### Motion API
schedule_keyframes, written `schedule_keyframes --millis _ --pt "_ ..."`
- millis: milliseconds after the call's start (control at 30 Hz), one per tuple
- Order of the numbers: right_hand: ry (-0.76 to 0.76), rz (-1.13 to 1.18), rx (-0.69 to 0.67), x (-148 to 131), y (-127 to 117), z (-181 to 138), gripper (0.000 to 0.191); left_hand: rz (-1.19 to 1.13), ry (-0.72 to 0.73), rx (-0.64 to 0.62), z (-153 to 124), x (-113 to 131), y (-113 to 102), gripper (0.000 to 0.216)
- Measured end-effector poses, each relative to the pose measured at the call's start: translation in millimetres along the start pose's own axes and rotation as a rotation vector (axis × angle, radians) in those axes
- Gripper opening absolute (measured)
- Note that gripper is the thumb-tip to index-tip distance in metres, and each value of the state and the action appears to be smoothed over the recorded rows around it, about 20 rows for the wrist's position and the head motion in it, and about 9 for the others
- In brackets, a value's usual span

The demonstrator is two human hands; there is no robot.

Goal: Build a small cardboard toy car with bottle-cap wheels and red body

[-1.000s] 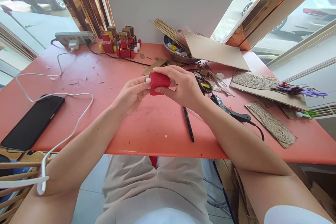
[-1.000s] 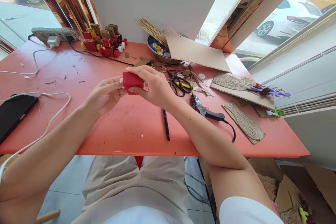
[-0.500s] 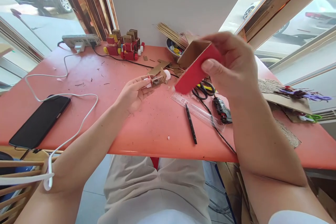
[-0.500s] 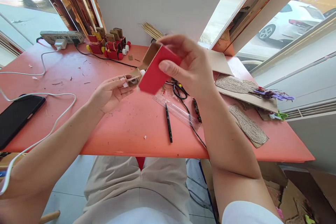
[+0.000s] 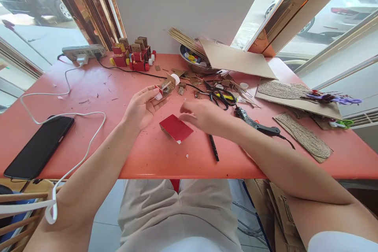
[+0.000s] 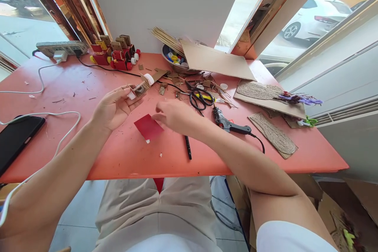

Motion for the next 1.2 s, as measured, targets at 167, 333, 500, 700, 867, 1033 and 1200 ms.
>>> schedule_keyframes --millis 167,333,500,700,867,1033,1200 --pt "0.293 -0.422 0.103 65.4 -29.1 -0.5 0.032 0.059 0.050 -0.014 -6.1 1.2 2.3 0.017" --pt "0.387 -0.547 0.029 88.9 -27.6 3.3 0.034 0.065 0.072 -0.053 -12.2 0.3 5.6 0.024" --pt "0.419 -0.573 0.039 83.8 -28.5 8.4 0.034 0.062 0.070 -0.062 -13.3 1.1 6.3 0.025" --pt "0.335 -0.440 0.137 96.4 -36.9 6.3 0.031 0.037 0.085 -0.058 -13.6 2.1 7.1 0.021" --pt "0.254 0.016 0.276 98.4 -38.9 2.1 0.023 0.046 0.096 -0.043 -13.1 1.1 6.1 0.018" --pt "0.176 0.344 0.285 70.8 -31.5 -6.1 0.027 0.081 0.120 -0.066 -12.7 2.4 4.6 0.018" --pt "0.105 -0.017 0.281 44.3 -32.5 -16.4 0.017 0.087 0.135 -0.077 -15.1 4.3 6.2 0.020"
Point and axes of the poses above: each hand's wrist, its own z-axis towards the middle knuckle, its own y-axis out of the palm, x = y × z, the point moved 5 cm from there along z, towards the middle knuckle, and after that the axes turned 13 degrees about x, right-handed, at the moved point
